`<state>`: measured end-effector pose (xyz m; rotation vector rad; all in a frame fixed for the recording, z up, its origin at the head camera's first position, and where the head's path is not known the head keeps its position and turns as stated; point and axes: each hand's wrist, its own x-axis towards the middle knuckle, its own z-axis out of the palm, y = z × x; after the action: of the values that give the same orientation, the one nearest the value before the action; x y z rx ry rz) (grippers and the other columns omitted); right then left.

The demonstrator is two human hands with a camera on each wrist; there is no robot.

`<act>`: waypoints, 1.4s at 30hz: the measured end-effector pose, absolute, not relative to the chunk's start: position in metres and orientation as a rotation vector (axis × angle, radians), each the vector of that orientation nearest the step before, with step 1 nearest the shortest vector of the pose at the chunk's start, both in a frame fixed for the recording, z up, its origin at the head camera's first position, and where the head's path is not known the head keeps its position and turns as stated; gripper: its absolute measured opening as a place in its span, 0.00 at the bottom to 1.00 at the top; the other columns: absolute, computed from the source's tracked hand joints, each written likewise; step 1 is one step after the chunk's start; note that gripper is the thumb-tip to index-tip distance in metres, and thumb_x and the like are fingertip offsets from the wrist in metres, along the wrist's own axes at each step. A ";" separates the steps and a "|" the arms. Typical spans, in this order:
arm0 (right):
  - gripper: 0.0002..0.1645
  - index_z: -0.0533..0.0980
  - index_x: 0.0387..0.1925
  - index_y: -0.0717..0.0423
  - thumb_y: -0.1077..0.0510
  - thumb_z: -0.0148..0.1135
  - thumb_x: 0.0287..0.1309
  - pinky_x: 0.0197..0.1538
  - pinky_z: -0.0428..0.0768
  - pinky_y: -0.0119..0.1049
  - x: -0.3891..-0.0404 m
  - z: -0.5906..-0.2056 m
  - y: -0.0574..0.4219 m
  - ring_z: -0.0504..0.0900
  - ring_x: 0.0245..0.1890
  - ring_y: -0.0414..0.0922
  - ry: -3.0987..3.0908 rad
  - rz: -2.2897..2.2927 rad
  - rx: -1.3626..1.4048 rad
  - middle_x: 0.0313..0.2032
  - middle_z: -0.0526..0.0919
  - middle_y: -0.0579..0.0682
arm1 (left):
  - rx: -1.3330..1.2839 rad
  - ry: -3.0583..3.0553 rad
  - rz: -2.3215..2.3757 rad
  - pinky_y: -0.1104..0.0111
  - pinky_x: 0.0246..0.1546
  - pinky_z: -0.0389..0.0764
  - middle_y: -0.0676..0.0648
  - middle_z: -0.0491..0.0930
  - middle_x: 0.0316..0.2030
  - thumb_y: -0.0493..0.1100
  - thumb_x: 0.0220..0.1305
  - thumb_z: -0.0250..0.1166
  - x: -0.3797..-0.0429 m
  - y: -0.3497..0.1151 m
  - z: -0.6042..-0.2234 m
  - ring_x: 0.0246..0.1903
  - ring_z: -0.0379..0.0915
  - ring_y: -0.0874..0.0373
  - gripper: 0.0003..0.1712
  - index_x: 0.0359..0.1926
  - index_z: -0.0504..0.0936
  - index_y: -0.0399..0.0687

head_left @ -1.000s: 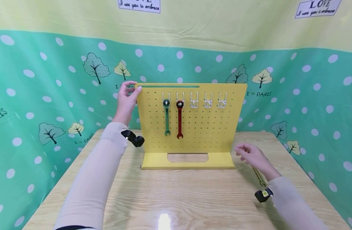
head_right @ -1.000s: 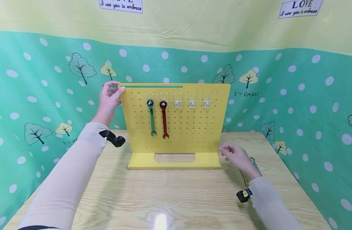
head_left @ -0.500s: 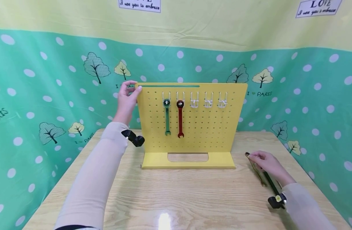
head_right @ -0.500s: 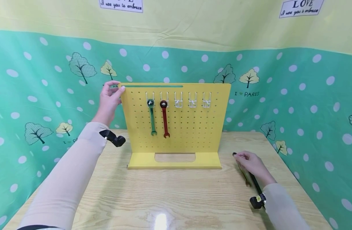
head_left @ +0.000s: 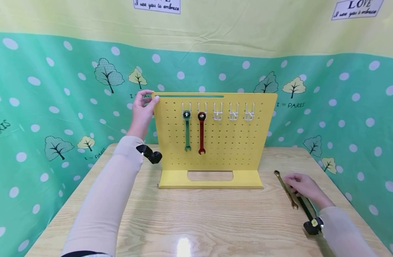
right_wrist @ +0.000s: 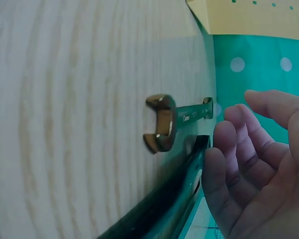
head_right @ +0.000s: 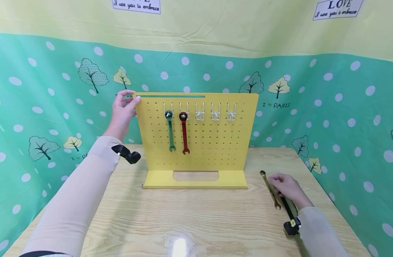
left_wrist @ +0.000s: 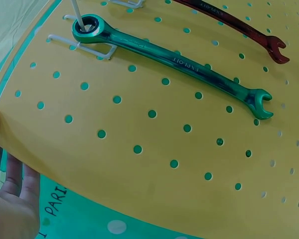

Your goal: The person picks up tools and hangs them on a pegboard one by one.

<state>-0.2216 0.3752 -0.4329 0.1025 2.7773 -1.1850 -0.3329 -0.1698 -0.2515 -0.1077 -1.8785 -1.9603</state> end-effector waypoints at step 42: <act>0.21 0.82 0.37 0.65 0.48 0.67 0.62 0.30 0.81 0.39 -0.231 -0.441 0.376 0.78 0.30 0.46 2.861 -0.993 0.182 0.27 0.79 0.50 | -0.068 -1.897 -1.958 0.60 0.51 0.78 0.49 0.73 0.51 0.49 0.70 0.65 -0.331 -0.168 -0.250 0.47 0.74 0.54 0.15 0.55 0.74 0.61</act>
<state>-0.2307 0.3760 -0.4410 0.1816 2.8606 -0.9925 -0.3313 -0.1678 -0.2497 -0.0675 -1.8972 -1.9577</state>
